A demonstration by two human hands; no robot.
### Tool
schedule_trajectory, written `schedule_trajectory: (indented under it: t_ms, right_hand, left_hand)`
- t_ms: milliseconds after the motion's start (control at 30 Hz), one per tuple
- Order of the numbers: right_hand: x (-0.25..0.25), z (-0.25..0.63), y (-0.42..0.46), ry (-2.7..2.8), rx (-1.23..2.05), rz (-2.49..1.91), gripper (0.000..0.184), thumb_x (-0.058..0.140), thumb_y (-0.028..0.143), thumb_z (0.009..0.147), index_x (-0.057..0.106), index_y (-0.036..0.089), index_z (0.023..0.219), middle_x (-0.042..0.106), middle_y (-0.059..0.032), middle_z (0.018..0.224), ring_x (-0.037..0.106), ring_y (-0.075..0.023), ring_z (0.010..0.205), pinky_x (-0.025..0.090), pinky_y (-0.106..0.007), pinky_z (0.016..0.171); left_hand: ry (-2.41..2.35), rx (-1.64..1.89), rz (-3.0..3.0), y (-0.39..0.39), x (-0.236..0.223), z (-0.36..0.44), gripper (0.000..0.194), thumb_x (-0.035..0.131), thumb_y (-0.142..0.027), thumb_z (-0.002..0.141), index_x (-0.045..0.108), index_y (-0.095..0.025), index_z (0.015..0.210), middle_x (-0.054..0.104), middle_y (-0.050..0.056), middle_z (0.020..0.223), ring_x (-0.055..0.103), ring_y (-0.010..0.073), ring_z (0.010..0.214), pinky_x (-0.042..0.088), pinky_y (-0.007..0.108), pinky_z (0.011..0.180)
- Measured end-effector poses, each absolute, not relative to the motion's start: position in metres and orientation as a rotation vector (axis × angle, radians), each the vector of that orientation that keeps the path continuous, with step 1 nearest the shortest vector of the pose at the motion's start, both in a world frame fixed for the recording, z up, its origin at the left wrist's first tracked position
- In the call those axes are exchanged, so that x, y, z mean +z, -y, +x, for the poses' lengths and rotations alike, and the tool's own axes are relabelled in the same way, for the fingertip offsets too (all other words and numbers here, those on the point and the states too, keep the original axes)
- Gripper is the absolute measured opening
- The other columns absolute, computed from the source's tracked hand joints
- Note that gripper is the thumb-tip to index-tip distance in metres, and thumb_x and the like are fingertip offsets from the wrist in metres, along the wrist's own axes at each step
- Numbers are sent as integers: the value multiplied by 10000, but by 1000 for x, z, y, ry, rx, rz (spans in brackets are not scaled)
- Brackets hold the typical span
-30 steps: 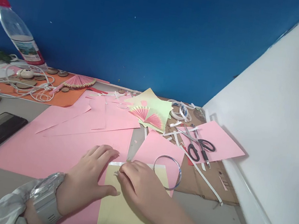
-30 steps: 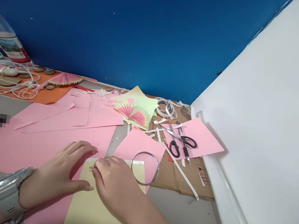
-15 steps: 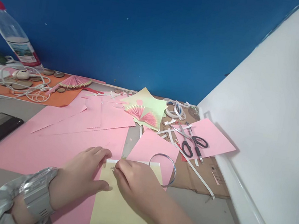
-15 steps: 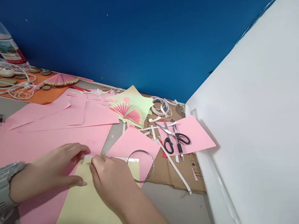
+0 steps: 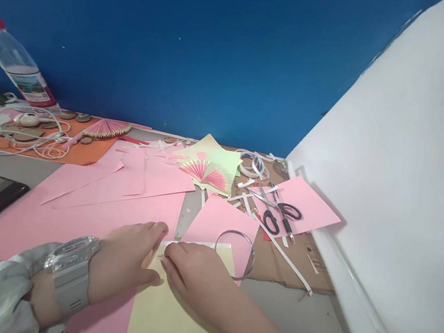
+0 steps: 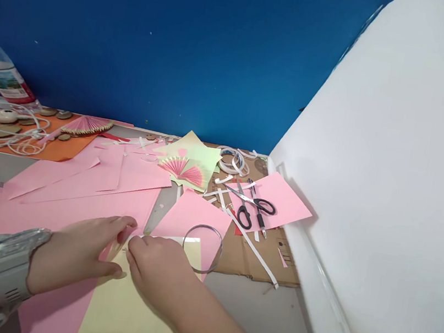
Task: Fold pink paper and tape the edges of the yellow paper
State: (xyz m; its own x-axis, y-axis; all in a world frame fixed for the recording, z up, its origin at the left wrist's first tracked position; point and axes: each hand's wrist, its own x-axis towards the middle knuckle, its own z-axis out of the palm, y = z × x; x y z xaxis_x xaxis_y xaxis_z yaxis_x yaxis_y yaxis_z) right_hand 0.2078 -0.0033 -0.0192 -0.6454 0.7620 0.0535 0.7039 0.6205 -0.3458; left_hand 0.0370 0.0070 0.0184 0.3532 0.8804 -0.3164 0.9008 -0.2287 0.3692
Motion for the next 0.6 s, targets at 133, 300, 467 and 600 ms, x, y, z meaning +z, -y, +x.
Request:
schedule_trajectory:
  t_ms: [133,300,467,600]
  right_hand:
    - [-20,207,4,2633,460,-1191,176,385,200,911,500,196,777,561,20,646,464,-119,559,242,-260,503]
    - [-11,210,-1,2411,517,-1327,145,407,188,895,496,187,781,572,-19,755,488,-143,683,317,-256,580]
    - [4,217,-6,2144,766,-1485,139,380,199,911,485,200,821,583,-21,810,525,-147,727,352,-260,604]
    - [8,220,-8,2111,882,-1521,150,364,201,910,482,208,817,588,-8,792,539,-143,701,348,-259,578]
  left_hand:
    - [-1455,-38,2203,-11,22,39,251,663,-307,644,545,-201,838,553,43,920,530,259,871,423,371,715]
    - [-1456,103,2246,-3,15,34,514,723,-337,596,518,-207,1050,493,74,1135,463,281,1027,438,404,810]
    - [-1451,219,2326,3,-4,23,726,747,-506,559,472,-255,1183,453,87,1236,414,316,1113,417,430,856]
    - [-1475,311,2322,2,-12,22,740,726,-568,567,486,-251,1192,459,94,1219,417,311,1103,408,428,864]
